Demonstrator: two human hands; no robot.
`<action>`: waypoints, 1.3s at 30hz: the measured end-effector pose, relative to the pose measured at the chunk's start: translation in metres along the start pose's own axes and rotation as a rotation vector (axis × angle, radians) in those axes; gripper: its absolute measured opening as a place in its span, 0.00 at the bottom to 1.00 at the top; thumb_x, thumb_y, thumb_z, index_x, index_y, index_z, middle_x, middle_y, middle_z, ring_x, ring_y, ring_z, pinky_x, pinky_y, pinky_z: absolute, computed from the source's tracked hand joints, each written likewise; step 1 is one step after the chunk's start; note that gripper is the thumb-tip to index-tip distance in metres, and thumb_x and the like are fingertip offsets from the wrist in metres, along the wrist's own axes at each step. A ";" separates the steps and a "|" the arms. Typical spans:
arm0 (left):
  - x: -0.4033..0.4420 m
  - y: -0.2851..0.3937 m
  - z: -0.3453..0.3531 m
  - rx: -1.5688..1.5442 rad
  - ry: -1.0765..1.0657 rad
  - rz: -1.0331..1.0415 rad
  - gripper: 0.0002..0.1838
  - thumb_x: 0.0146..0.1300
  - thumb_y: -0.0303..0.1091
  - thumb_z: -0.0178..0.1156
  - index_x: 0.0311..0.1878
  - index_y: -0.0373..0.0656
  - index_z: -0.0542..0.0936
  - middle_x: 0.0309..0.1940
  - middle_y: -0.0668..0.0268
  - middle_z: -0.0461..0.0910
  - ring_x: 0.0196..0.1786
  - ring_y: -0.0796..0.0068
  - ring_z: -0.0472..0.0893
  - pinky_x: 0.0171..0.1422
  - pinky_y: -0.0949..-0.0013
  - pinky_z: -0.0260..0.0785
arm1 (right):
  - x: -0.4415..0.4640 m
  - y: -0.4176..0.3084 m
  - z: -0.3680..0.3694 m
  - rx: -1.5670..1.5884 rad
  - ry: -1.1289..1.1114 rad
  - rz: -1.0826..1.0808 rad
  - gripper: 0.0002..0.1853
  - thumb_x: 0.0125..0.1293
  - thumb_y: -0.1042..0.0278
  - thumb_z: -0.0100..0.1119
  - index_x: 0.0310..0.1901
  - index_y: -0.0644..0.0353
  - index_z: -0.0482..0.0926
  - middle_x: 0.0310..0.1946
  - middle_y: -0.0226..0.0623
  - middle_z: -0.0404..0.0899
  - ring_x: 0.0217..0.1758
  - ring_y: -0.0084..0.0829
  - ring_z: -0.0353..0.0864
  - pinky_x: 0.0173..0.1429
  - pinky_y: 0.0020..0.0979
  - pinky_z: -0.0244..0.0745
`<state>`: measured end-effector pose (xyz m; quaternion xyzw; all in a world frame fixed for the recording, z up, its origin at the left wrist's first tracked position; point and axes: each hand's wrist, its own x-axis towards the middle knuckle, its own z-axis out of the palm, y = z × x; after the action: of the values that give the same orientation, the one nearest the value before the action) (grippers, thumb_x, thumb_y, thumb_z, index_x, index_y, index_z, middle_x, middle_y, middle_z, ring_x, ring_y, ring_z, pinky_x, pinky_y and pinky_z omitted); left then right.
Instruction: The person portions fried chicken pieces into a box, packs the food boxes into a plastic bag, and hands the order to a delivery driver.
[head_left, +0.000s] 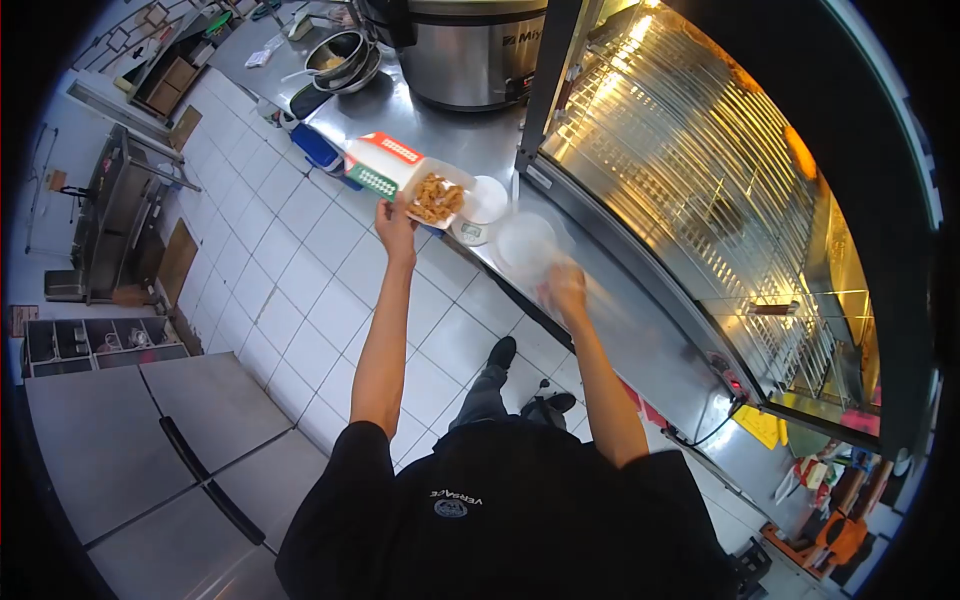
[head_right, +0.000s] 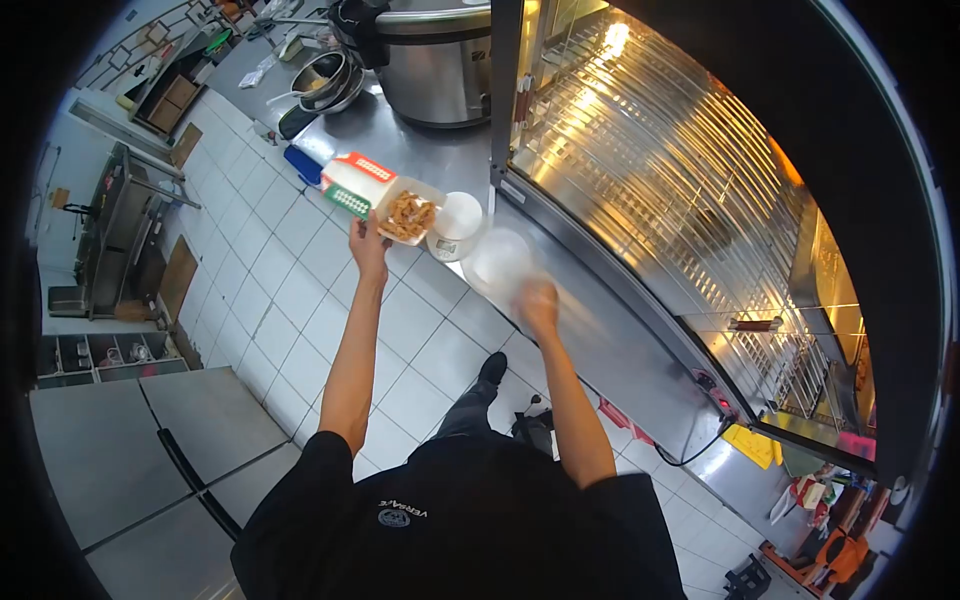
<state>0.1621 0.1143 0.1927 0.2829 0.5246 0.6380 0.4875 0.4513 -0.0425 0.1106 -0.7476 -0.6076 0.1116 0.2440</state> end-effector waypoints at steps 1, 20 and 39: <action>0.014 -0.027 0.004 0.108 -0.012 0.011 0.15 0.72 0.44 0.59 0.45 0.40 0.75 0.39 0.69 0.73 0.41 0.78 0.73 0.43 0.70 0.71 | -0.016 0.010 -0.022 0.242 -0.158 0.232 0.22 0.71 0.55 0.45 0.32 0.64 0.83 0.24 0.47 0.84 0.21 0.43 0.80 0.46 0.40 0.76; 0.012 -0.060 0.009 0.163 -0.163 -0.146 0.25 0.70 0.49 0.61 0.54 0.34 0.79 0.43 0.69 0.80 0.41 0.83 0.73 0.46 0.77 0.66 | -0.134 0.079 -0.094 0.974 -0.011 0.855 0.16 0.71 0.59 0.52 0.38 0.67 0.78 0.26 0.45 0.83 0.15 0.27 0.76 0.20 0.28 0.69; 0.013 -0.064 0.011 0.190 -0.131 -0.158 0.30 0.69 0.49 0.62 0.60 0.29 0.74 0.51 0.59 0.80 0.55 0.72 0.76 0.62 0.70 0.66 | -0.136 0.088 -0.092 0.973 -0.057 0.834 0.16 0.71 0.60 0.49 0.42 0.68 0.79 0.27 0.46 0.83 0.17 0.27 0.76 0.22 0.28 0.71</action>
<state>0.1882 0.1288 0.1334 0.3266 0.5702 0.5255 0.5404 0.5370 -0.2069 0.1281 -0.7217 -0.1520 0.4797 0.4753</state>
